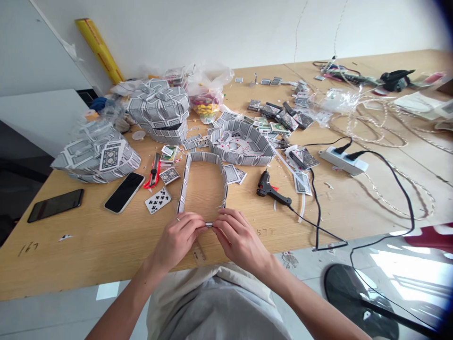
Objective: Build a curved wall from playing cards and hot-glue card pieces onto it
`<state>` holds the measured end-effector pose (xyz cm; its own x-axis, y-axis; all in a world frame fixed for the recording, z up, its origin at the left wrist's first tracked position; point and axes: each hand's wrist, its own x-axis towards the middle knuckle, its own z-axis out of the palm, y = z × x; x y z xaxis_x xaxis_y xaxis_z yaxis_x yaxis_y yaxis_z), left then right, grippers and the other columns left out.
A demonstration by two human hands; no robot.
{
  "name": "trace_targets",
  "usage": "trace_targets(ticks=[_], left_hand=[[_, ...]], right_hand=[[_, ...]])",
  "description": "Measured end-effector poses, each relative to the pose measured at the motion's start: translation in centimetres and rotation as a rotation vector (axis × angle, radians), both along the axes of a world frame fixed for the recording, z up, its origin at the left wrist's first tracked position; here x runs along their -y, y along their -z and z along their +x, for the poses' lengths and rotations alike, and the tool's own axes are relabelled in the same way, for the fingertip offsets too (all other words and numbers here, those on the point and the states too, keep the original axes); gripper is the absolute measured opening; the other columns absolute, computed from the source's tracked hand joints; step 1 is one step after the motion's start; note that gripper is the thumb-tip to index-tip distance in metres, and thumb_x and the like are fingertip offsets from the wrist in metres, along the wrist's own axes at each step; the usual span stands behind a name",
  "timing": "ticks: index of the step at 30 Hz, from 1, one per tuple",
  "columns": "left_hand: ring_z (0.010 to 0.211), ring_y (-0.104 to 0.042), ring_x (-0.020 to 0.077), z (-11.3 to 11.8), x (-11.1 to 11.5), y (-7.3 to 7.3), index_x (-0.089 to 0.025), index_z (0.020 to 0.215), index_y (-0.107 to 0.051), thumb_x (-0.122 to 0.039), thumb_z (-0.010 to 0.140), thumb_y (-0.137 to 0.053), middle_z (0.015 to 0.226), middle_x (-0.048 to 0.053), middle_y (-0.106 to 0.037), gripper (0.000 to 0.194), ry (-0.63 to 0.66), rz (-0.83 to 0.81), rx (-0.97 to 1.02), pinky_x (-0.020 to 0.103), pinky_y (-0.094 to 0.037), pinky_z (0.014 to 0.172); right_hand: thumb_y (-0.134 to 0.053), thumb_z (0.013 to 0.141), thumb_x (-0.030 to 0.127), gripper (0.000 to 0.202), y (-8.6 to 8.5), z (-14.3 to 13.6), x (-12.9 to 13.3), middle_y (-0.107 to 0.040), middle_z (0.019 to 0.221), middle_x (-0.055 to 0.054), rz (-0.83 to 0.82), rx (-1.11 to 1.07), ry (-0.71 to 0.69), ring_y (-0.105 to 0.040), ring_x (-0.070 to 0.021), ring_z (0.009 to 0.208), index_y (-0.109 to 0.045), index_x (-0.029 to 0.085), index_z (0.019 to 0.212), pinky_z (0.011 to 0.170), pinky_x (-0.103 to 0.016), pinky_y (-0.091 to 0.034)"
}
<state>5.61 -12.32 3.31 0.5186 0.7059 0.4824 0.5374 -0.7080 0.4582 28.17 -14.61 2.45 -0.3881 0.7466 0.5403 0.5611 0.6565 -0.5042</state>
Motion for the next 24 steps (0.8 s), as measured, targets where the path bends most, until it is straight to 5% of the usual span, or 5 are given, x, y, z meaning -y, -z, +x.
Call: trace_targets(ticks=[12,24], left_hand=[[0.096,-0.072,0.0174,0.2,-0.2,-0.8,-0.021,0.104,-0.064,0.000,0.102,-0.057,0.099,0.001,-0.075,0.022,0.049,-0.111,-0.052,0.031,-0.059,0.088],[0.099,-0.072,0.0205,0.7,-0.3,-1.3,-0.022,0.109,-0.061,-0.007,0.106,-0.051,0.104,0.004,-0.075,0.018,0.067,-0.111,-0.139,0.035,-0.061,0.088]], right_hand=[[-0.055,0.106,0.006,0.018,0.4,-0.1,0.0,-0.078,0.102,-0.010,0.001,-0.015,0.008,-0.066,-0.0316,0.120,-0.065,0.020,0.114,0.097,-0.050,-0.058],[-0.056,0.109,0.014,0.010,-0.1,0.0,-0.4,-0.077,0.098,-0.010,-0.043,0.025,0.019,-0.072,-0.0308,0.119,-0.064,0.021,0.109,0.108,-0.058,-0.060]])
